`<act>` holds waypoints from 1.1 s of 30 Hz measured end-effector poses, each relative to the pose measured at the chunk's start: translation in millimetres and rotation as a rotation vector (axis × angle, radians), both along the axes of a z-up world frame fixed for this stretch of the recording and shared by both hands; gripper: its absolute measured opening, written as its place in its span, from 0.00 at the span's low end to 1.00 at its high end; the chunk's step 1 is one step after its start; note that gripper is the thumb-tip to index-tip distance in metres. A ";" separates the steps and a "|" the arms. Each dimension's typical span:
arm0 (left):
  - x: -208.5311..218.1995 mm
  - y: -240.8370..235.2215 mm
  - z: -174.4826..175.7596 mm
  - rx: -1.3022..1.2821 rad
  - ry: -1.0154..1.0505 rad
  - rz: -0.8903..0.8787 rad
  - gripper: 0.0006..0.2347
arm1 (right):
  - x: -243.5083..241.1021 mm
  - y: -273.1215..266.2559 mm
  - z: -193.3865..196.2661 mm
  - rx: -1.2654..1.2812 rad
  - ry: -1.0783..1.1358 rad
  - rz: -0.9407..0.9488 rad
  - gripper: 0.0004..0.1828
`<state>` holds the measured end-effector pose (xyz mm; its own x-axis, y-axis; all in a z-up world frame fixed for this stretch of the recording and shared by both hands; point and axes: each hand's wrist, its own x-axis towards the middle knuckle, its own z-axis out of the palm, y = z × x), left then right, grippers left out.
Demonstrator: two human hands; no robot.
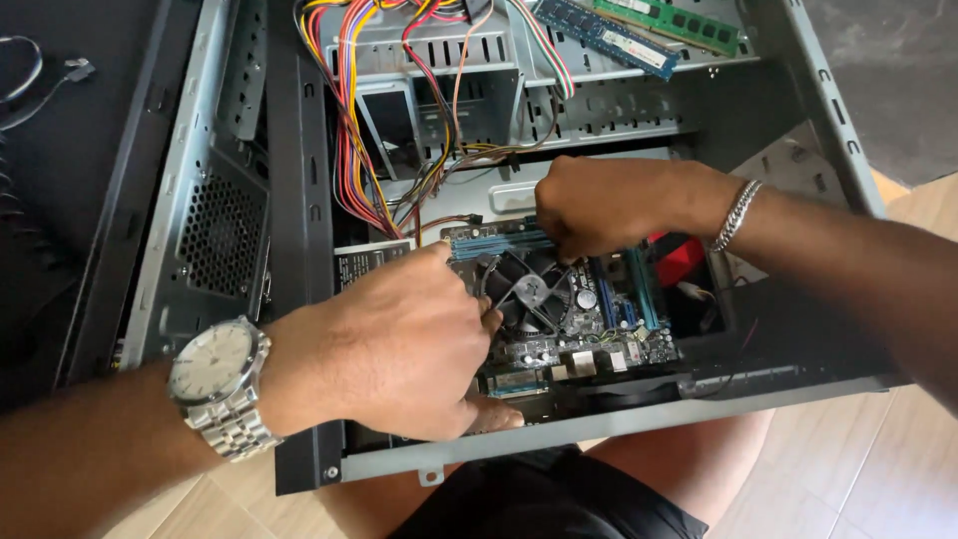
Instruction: The person installs a CPU fan onto the motherboard, then inserts a RAM stick into a memory slot. They proceed to connect various power and data cables to the motherboard and other components inside the open computer case.
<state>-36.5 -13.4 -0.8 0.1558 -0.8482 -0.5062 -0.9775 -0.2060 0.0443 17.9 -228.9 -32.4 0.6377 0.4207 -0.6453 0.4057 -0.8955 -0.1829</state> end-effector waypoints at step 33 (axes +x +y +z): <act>1.3 3.0 -13.3 -0.094 -0.039 -0.023 0.38 | 7.2 -13.2 -25.0 0.092 -0.028 0.227 0.07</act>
<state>-35.1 -10.4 -14.1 0.1534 -0.8952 -0.4185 -0.9834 -0.1799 0.0244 25.1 -242.1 -57.4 0.5373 0.6114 -0.5810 0.6004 -0.7610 -0.2456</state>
